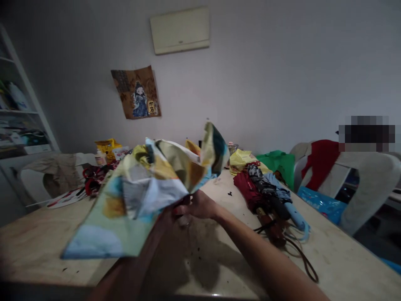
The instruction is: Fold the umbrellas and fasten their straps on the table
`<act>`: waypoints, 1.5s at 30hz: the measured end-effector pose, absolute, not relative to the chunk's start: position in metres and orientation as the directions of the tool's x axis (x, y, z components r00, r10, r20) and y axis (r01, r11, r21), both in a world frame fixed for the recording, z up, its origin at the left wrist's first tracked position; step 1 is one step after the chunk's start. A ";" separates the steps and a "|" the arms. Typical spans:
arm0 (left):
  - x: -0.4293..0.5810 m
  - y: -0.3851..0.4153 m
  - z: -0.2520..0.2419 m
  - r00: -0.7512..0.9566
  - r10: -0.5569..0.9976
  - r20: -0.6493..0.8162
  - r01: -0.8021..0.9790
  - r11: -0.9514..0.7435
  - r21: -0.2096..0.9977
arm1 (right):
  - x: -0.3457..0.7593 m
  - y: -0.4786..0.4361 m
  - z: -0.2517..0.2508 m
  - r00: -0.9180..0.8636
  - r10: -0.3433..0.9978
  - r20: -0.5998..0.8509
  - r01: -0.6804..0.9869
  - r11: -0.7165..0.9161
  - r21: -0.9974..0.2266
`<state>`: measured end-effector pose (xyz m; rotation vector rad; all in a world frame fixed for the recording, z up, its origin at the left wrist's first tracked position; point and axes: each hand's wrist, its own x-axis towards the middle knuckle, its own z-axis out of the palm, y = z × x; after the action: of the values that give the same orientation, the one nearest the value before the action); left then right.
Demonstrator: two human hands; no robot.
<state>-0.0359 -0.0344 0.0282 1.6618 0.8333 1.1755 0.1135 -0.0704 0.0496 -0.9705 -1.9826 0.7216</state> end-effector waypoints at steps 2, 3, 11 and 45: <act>-0.040 -0.037 0.033 0.364 0.888 0.281 -0.123 -0.254 0.959 | 0.121 -0.075 0.064 -0.447 0.811 0.376 0.250 0.518 -0.818; -0.042 -0.039 0.035 0.401 0.886 0.232 -0.252 -0.137 0.958 | 0.125 -0.075 0.070 -0.428 0.815 0.390 0.199 0.506 -0.839; -0.047 -0.044 0.042 0.670 0.742 0.012 -0.678 0.605 0.418 | 0.131 -0.071 0.073 0.089 0.728 0.680 0.316 0.626 -0.713; -0.028 -0.038 0.020 0.692 0.717 0.083 -0.587 0.492 0.643 | 0.127 -0.075 0.082 0.060 0.722 0.690 0.929 0.213 -0.304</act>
<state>-0.0278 -0.0380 0.0199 0.6953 0.2060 0.7984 0.1270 -0.0745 0.0824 -1.5573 -1.7076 -0.3353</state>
